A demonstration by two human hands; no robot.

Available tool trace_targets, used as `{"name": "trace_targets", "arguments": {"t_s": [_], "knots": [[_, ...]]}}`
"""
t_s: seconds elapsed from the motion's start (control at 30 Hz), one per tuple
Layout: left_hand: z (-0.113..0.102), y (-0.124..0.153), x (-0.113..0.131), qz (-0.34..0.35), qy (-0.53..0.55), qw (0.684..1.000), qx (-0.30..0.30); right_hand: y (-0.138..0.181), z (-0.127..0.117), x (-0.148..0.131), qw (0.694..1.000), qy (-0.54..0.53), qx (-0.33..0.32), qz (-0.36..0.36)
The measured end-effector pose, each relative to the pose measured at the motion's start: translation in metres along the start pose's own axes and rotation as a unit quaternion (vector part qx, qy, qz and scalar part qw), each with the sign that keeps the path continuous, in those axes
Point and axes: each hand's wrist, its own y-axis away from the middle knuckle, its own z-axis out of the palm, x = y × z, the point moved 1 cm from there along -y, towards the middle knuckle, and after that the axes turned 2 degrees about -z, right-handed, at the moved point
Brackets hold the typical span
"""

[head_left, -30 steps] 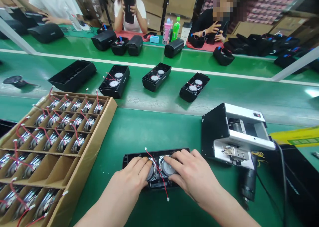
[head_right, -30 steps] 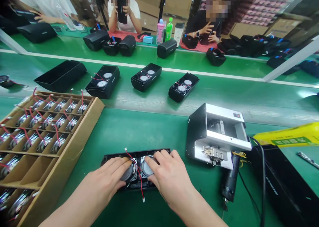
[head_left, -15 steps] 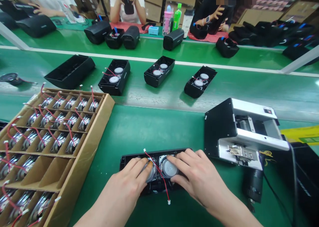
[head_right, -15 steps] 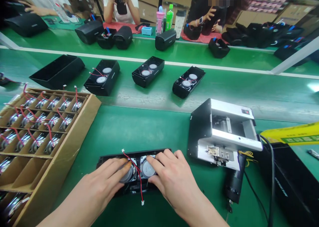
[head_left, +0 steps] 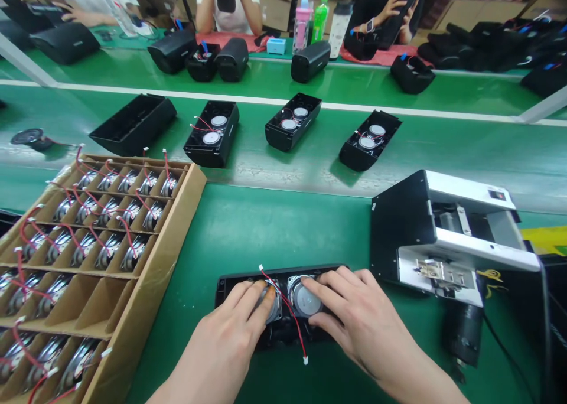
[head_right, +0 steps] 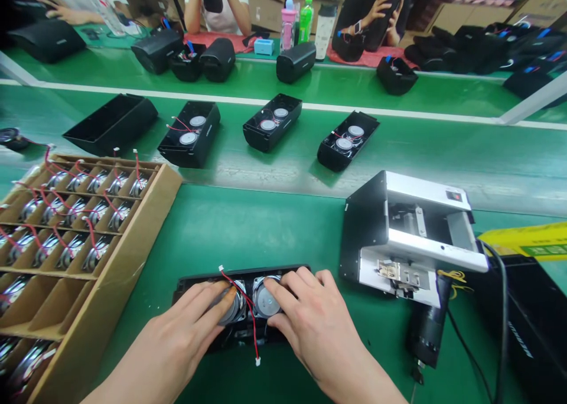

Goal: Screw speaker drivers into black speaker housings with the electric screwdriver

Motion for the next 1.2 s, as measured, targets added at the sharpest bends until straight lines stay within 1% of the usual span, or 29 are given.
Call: {"name": "trace_targets", "arguments": {"t_s": [0.27,0.53,0.7,0.87,1.0,1.1,1.2], "knots": [[0.0037,0.0019,0.0039,-0.004,-0.017,1.0,0.02,0.0011,0.0017,-0.0014,1.0,0.001,-0.006,0.011],[0.0051,0.0014,0.0049,0.008,-0.041,0.999,0.034,0.0045,0.0032,-0.0003,1.0,0.006,0.002,0.01],[0.0055,0.0014,0.0075,0.012,-0.074,0.996,0.043,0.0026,0.0035,-0.0014,1.0,0.011,0.007,0.011],[0.0037,-0.0005,0.006,0.021,-0.082,0.995,0.045,-0.0003,0.0046,-0.0012,1.0,0.027,0.013,0.006],[0.0015,-0.0033,0.0038,0.028,-0.084,0.995,0.055,-0.0005,0.0067,0.0007,0.999,0.017,0.033,-0.003],[0.0037,-0.0058,0.0023,0.036,-0.085,0.994,0.054,-0.0004,0.0073,-0.0001,0.999,0.016,0.047,-0.002],[0.0059,-0.0039,-0.0006,0.05,-0.105,0.992,0.054,-0.0031,0.0043,-0.0028,0.996,0.036,0.078,-0.01]]}}
